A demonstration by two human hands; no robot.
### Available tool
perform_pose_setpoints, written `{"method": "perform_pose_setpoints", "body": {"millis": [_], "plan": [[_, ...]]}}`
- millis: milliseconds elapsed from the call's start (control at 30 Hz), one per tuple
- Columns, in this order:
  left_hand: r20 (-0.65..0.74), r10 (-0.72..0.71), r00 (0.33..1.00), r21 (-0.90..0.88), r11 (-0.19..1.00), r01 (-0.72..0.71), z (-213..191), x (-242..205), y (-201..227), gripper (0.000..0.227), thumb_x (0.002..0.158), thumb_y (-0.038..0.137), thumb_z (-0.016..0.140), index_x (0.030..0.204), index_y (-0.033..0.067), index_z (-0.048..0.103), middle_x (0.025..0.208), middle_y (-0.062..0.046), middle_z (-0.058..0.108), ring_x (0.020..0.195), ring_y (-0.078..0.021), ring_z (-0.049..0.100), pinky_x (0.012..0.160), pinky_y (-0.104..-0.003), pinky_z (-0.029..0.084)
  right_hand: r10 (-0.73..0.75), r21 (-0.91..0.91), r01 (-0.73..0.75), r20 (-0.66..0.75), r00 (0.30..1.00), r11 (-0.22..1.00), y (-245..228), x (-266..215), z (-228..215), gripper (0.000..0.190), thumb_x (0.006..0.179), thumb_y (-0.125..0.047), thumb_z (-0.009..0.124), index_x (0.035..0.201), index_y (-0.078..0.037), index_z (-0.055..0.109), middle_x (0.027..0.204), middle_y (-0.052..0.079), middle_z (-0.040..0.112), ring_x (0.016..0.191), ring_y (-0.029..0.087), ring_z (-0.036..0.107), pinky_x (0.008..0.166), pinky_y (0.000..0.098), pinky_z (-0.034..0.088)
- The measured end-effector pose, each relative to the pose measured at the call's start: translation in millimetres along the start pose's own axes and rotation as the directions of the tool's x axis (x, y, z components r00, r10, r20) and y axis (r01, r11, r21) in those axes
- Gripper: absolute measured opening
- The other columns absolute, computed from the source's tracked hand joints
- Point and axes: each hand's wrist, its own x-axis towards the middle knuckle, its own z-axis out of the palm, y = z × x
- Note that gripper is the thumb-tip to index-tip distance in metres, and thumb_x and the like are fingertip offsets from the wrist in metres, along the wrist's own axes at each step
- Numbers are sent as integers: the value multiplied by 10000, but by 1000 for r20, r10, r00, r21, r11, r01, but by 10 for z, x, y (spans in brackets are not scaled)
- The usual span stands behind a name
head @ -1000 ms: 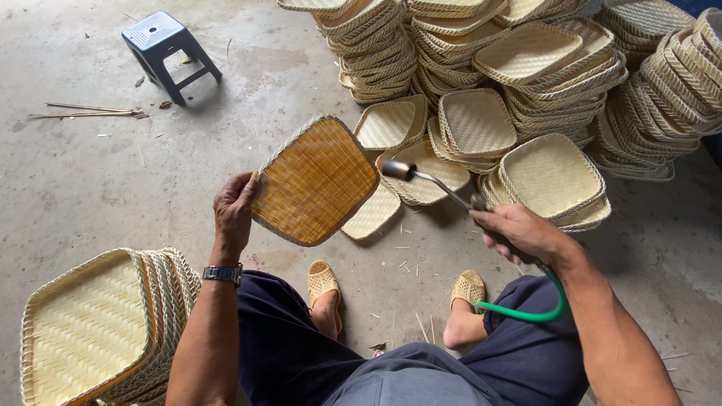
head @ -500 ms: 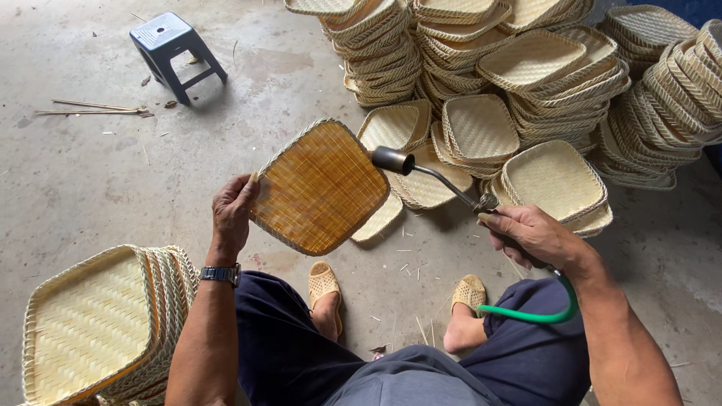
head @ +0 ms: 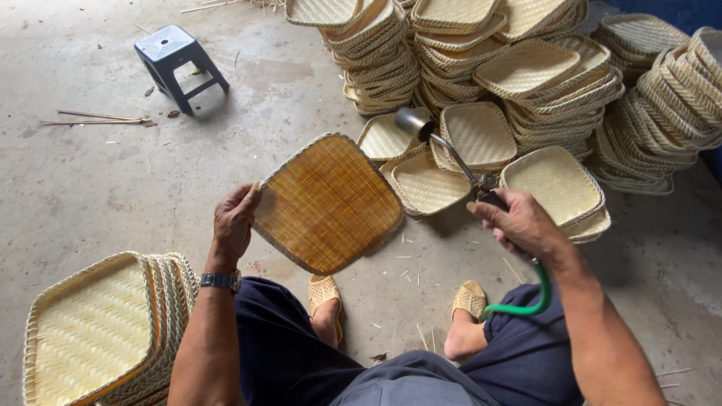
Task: The person uses a handheld propane torch to singe the surfaces of woven bamboo trays, handling each tray one at a time and placing it back onto a stack.
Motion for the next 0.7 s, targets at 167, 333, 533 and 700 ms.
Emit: {"method": "perform_pose_setpoints", "body": {"millis": [167, 333, 533, 700], "plan": [[43, -107, 993, -406, 906, 115, 119, -65, -309, 236, 1044, 164, 590, 1186, 9, 697, 1086, -85, 747, 957, -152, 709, 858, -288, 588, -113, 229, 127, -75, 991, 965, 246, 147, 295, 518, 747, -527, 786, 946, -86, 603, 570, -35, 567, 407, 71, 535, 361, 224, 478], [134, -197, 971, -568, 788, 238, 338, -131, -801, 231, 1067, 146, 590, 1205, -24, 662, 1107, -94, 742, 951, -165, 718, 863, -304, 594, -174, 375, 184, -60, 983, 908, 185, 253, 408, 511, 740, -479, 819, 976, -96, 576, 593, -44, 548, 403, 59, 521, 347, 220, 446], [72, -325, 943, -505, 804, 315, 543, -184, -1021, 253, 1041, 143, 582, 1225, -15, 656, 1084, -75, 733, 904, -163, 713, 829, -325, 598, -126, 456, 97, 33, 991, 885, -4, 159, 403, 307, 832, -289, 803, 952, -76, 619, 617, -50, 548, 437, 27, 493, 359, 208, 411], [-320, -110, 941, 687, 657, 310, 1042, -320, -781, 378, 1054, 263, 613, 1342, 19, 596, 1205, -169, 580, 1090, -265, 598, 845, -390, 559, -168, 403, 172, -46, 985, 899, -14, 201, 518, 274, 863, -181, 793, 843, -64, 546, 570, -38, 517, 383, 55, 463, 319, 231, 374]]}}
